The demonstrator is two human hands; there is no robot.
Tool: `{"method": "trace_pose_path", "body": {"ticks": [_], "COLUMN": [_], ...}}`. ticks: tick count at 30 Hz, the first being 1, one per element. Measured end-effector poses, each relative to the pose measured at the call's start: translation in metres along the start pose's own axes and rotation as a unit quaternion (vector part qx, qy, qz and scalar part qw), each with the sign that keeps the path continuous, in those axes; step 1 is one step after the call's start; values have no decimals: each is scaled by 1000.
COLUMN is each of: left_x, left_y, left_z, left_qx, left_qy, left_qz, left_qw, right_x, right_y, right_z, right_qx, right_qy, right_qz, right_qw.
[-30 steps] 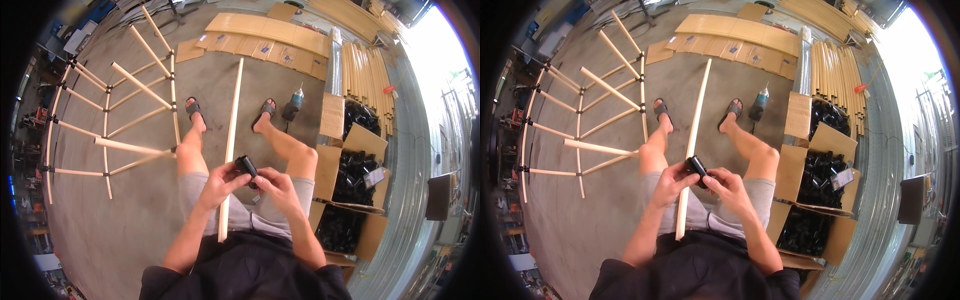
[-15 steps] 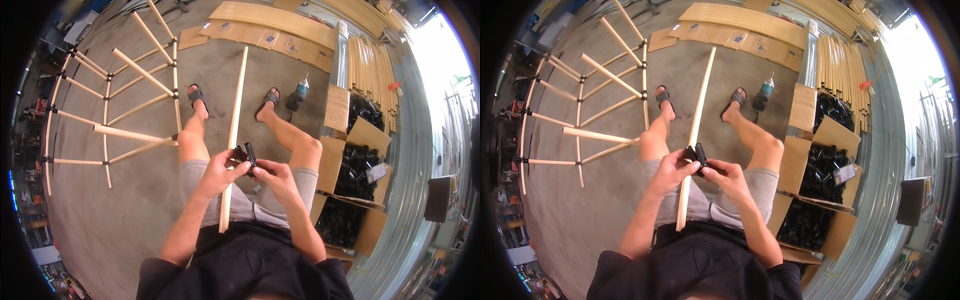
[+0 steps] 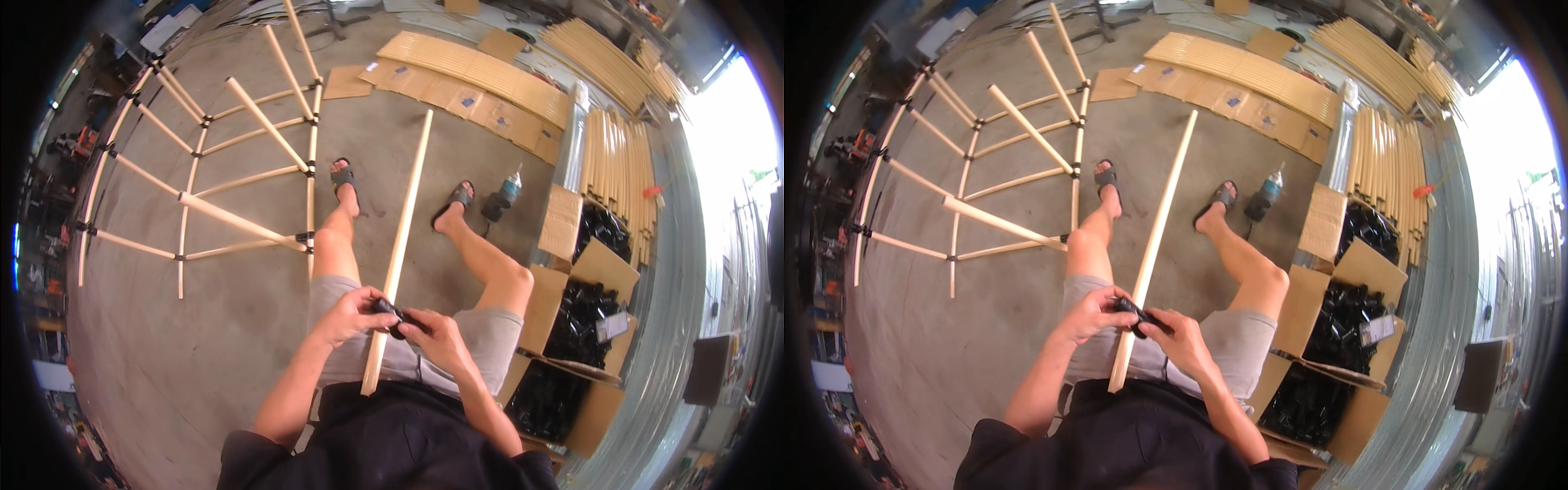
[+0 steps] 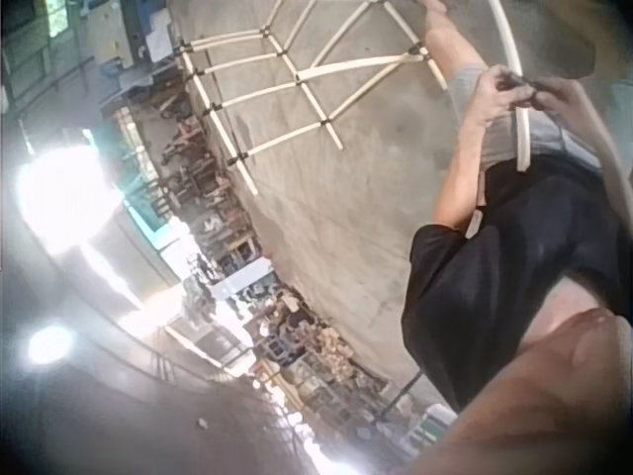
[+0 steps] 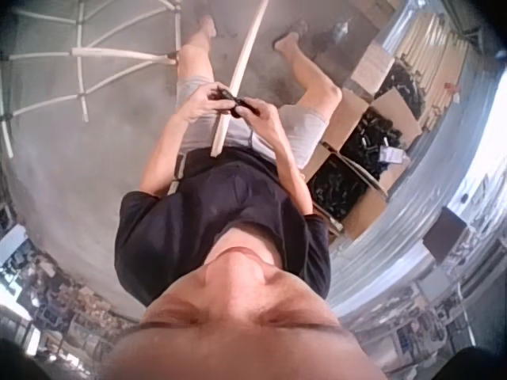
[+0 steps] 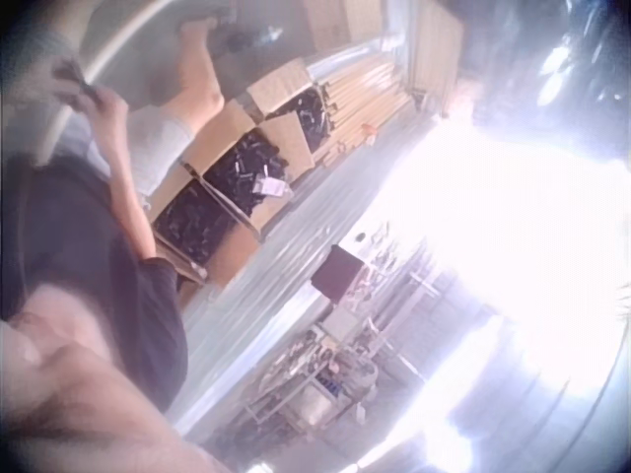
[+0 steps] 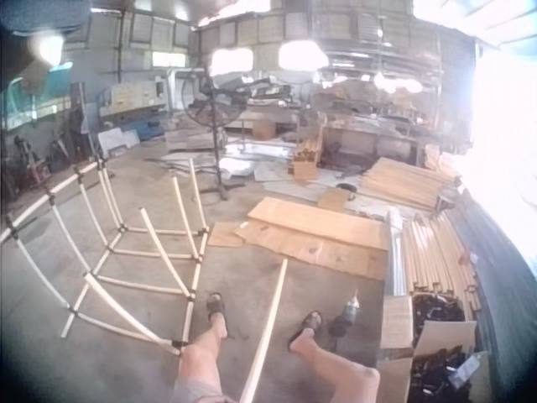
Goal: The person assembles a frame by joining pipes with plastic connectors and securing them using a drill.
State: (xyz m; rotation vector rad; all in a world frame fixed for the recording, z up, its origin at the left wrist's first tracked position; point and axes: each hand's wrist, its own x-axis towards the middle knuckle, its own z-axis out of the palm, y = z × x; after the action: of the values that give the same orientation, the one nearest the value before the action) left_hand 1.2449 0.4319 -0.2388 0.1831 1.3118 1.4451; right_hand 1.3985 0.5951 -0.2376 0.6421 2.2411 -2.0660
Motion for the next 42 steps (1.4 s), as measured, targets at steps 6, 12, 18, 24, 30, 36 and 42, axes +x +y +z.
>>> {"method": "trace_pose_path", "body": {"ticks": [6,12,18,24,30,36,42], "left_x": [-5,-19,-9,-25,-71,-79,-84], "left_y": [2,34,30,-14,-40,-40,-42], "left_z": [-18,-28,-41,-57,-41,-19,-11], "left_qx": [127,393,394,323,-46,-21,15], "left_qy": [-109,-172,-307,-258,-254,-118,-47], "left_qz": [49,-32,-74,-81,-21,47,117], "left_qw": [985,903,863,907,966,992,992], "right_x": [1,7,8,10,27,52,60], "right_y": [-14,-9,0,26,44,75,84], "right_z": [3,8,19,23,15,42,44], "right_qx": [45,15,47,77,-285,-394,-437], "right_qy": [-70,-144,-153,-138,55,-32,-39], "right_qz": [55,42,30,40,-243,-249,-302], "right_qw": [995,989,987,987,926,884,846]}}
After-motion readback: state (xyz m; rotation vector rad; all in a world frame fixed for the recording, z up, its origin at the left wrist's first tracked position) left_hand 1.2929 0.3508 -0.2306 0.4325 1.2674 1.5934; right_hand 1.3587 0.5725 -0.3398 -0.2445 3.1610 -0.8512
